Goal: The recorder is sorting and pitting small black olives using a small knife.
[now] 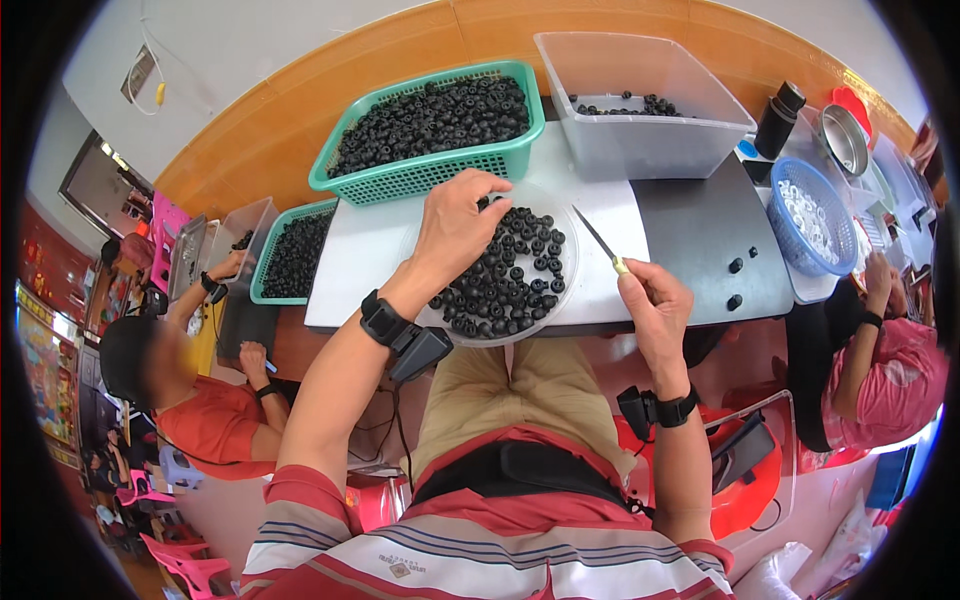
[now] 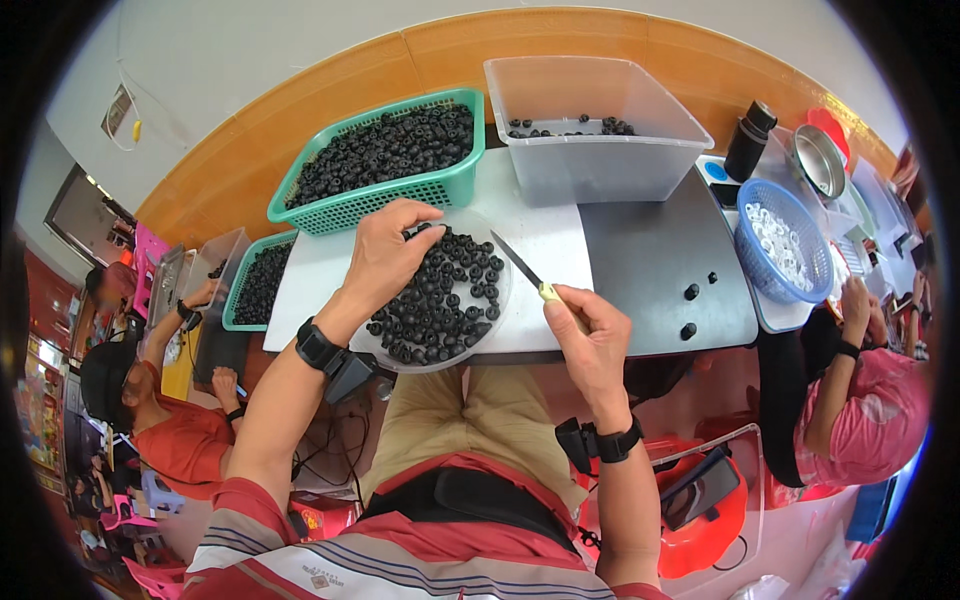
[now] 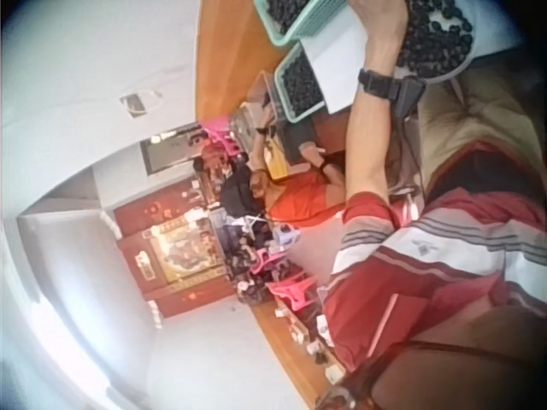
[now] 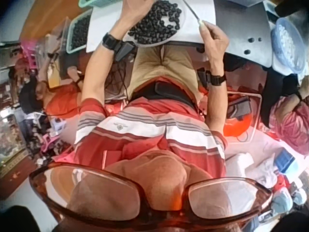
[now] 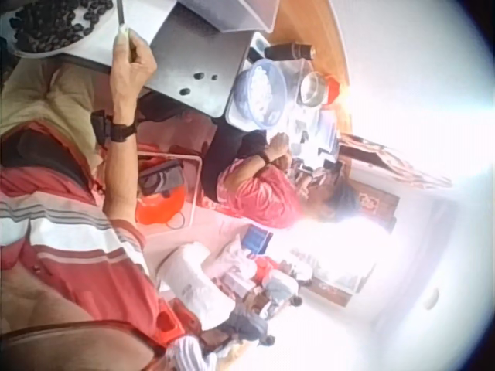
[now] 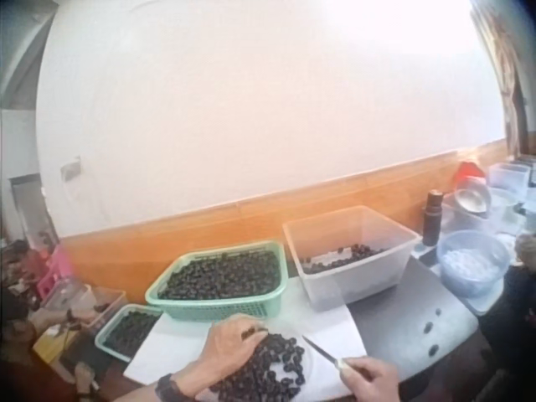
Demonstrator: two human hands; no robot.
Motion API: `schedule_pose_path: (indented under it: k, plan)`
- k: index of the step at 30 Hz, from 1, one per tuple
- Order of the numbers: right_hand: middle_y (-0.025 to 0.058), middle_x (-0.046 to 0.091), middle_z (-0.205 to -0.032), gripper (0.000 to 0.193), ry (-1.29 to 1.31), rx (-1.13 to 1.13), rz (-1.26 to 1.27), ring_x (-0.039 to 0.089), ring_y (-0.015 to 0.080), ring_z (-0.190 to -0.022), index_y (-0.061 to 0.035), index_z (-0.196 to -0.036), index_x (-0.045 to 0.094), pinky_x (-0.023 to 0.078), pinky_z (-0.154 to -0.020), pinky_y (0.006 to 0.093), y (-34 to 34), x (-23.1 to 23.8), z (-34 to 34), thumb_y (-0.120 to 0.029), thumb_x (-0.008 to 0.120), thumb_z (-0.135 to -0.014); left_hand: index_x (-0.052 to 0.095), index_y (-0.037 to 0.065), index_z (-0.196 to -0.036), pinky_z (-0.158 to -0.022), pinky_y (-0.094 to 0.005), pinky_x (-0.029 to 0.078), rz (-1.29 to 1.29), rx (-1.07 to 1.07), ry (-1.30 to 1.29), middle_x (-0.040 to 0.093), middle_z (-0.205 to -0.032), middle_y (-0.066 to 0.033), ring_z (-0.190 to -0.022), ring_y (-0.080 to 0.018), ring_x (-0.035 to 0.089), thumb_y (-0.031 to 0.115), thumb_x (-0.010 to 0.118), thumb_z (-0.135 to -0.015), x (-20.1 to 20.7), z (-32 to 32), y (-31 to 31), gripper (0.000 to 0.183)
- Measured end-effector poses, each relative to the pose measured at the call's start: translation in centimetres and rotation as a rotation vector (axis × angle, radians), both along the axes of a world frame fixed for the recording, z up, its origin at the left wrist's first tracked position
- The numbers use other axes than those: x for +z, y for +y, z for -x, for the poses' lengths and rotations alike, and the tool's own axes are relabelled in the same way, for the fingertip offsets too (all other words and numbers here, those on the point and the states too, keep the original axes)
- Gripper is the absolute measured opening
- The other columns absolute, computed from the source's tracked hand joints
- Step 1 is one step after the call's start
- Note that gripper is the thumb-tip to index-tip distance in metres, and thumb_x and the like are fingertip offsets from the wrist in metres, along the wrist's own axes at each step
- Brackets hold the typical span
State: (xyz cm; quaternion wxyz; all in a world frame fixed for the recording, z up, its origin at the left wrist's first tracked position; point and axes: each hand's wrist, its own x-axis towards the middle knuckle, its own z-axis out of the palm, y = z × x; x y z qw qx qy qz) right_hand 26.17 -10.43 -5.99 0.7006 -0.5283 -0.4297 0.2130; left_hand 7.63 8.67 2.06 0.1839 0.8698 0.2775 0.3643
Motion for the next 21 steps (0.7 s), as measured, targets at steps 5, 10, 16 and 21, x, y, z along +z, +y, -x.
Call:
schedule_pose_path:
  k: [5,10,16,21]
  plan:
    - [0.0006,0.065,-0.087,0.027,0.019,0.001,-0.011,0.055,0.0051,-0.075,0.0049,-0.107,0.069,0.043,-0.067,0.0195,-0.1,0.0,0.0,-0.016,0.071,-0.090,0.070,0.000,-0.100,-0.083,-0.0376,0.050,0.004,-0.110,0.162,0.069,-0.098,-0.0163,-0.093,-0.0333,0.064,0.010,0.069,-0.081,-1.4,0.1,-0.4,0.021]
    - [0.0005,0.066,-0.088,0.027,0.019,-0.003,0.001,0.055,0.0048,-0.076,0.0050,-0.108,0.069,0.043,-0.068,0.0194,-0.1,-0.2,0.0,-0.016,0.071,-0.091,0.070,0.001,-0.102,-0.089,-0.0426,0.047,-0.080,-0.167,0.263,0.069,-0.099,-0.0174,-0.099,-0.0363,0.061,0.012,0.068,-0.082,-2.2,-1.5,-0.8,0.023]
    - [0.0002,0.066,-0.088,0.026,0.038,-0.004,-0.010,0.056,0.0048,-0.076,0.0053,-0.108,0.068,0.044,-0.068,0.0190,0.0,-0.2,0.1,-0.015,0.071,-0.091,0.069,0.000,-0.101,-0.087,-0.0449,0.048,-0.082,-0.201,0.294,0.069,-0.096,-0.0187,-0.098,-0.0378,0.060,0.015,0.067,-0.082,-3.4,-3.2,-0.4,0.025]
    - [0.0006,0.066,-0.088,0.026,0.071,0.013,-0.013,0.056,0.0053,-0.076,0.0052,-0.107,0.068,0.044,-0.068,0.0188,-0.1,0.0,0.1,-0.015,0.071,-0.091,0.069,-0.001,-0.096,-0.086,-0.0457,0.048,-0.075,-0.153,0.352,0.068,-0.095,-0.0201,-0.097,-0.0391,0.061,0.014,0.067,-0.080,-3.4,-3.8,-0.2,0.022]
